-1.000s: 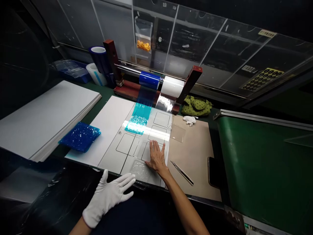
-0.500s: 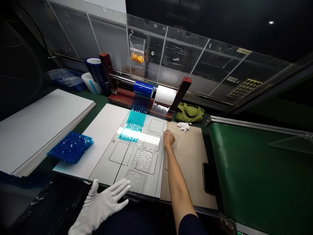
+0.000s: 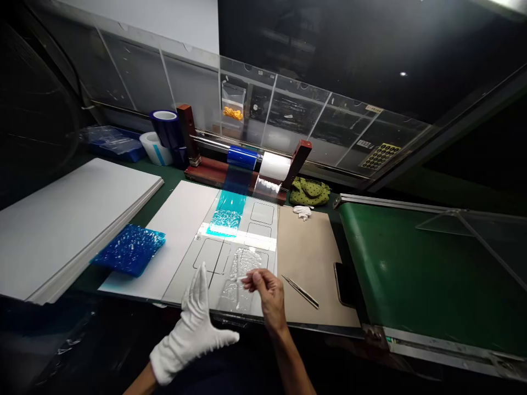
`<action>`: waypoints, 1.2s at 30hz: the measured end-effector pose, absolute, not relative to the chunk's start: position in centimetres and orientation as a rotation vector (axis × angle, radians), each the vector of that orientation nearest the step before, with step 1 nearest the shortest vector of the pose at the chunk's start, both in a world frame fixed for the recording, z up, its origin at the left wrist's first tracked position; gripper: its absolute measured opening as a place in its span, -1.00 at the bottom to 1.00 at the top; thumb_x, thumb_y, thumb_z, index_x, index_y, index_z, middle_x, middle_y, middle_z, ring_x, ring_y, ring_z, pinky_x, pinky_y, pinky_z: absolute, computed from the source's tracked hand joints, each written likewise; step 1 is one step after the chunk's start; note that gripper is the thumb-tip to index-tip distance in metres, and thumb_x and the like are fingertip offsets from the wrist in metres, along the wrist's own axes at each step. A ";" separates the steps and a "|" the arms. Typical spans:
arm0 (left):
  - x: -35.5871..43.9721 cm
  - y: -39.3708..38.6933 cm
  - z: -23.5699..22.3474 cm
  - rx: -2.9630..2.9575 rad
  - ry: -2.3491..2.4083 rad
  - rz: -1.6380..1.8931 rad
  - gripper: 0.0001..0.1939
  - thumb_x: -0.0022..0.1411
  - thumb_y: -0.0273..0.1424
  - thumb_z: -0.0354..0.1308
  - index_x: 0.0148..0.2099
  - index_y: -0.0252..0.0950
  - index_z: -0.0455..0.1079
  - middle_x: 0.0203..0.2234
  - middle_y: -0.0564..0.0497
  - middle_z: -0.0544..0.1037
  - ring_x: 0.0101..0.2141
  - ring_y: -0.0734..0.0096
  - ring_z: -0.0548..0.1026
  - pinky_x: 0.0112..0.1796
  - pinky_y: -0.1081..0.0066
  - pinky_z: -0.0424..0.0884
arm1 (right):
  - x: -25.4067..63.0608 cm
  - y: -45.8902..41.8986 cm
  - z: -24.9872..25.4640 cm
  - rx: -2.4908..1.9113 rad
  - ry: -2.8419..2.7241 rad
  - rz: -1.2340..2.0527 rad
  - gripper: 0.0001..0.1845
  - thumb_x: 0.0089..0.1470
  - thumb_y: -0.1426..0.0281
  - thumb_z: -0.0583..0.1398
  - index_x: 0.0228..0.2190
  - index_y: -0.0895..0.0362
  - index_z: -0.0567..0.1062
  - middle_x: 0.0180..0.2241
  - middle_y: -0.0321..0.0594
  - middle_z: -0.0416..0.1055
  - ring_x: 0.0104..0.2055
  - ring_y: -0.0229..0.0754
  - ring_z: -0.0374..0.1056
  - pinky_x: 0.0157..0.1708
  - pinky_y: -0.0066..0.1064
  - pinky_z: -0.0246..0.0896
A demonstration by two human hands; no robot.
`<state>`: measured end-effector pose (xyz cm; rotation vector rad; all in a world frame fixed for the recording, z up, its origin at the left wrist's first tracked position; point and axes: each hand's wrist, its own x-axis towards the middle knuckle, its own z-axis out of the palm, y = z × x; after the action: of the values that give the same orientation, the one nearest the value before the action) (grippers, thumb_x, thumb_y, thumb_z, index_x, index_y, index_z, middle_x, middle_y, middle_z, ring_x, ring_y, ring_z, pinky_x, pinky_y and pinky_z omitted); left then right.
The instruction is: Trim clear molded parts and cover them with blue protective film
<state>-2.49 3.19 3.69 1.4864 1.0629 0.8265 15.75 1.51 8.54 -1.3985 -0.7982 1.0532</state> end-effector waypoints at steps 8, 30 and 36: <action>-7.9 1.6 5.4 1.805 0.979 0.890 0.11 -0.09 -0.30 0.35 0.35 -0.31 -0.24 0.31 -0.12 -0.17 0.25 -0.20 -0.26 0.19 0.05 -0.39 | 11.0 -1.8 8.1 -1.438 -0.663 1.089 -0.66 0.06 0.09 0.15 -0.40 0.11 0.51 -0.38 -0.20 0.43 -0.32 -0.18 0.34 -0.30 -0.36 0.25; -14.6 0.2 11.7 2.728 1.425 -0.370 -0.21 -0.27 -0.11 0.27 0.07 -0.23 0.31 -0.25 -0.27 0.35 -0.31 -0.05 0.32 -0.34 0.07 0.17 | -2.3 -3.3 7.4 -1.993 -1.911 0.417 -0.65 0.25 0.36 -0.10 -0.44 0.16 0.39 -0.60 -0.26 0.32 -0.59 -0.29 0.16 -0.50 -0.43 -0.12; -15.2 0.3 11.4 2.847 1.453 -0.258 -0.29 -0.23 -0.17 0.27 0.02 -0.36 0.32 -0.27 -0.29 0.35 -0.29 -0.09 0.32 -0.30 -0.01 0.19 | -3.0 -3.6 7.6 -1.969 -1.797 0.465 -0.61 0.25 0.30 -0.12 -0.43 0.18 0.39 -0.59 -0.24 0.30 -0.58 -0.27 0.15 -0.49 -0.42 -0.12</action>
<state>-15.19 0.29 11.42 2.8473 1.4525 -0.2584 -3.03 -3.55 7.65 -1.9695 -1.7973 0.4652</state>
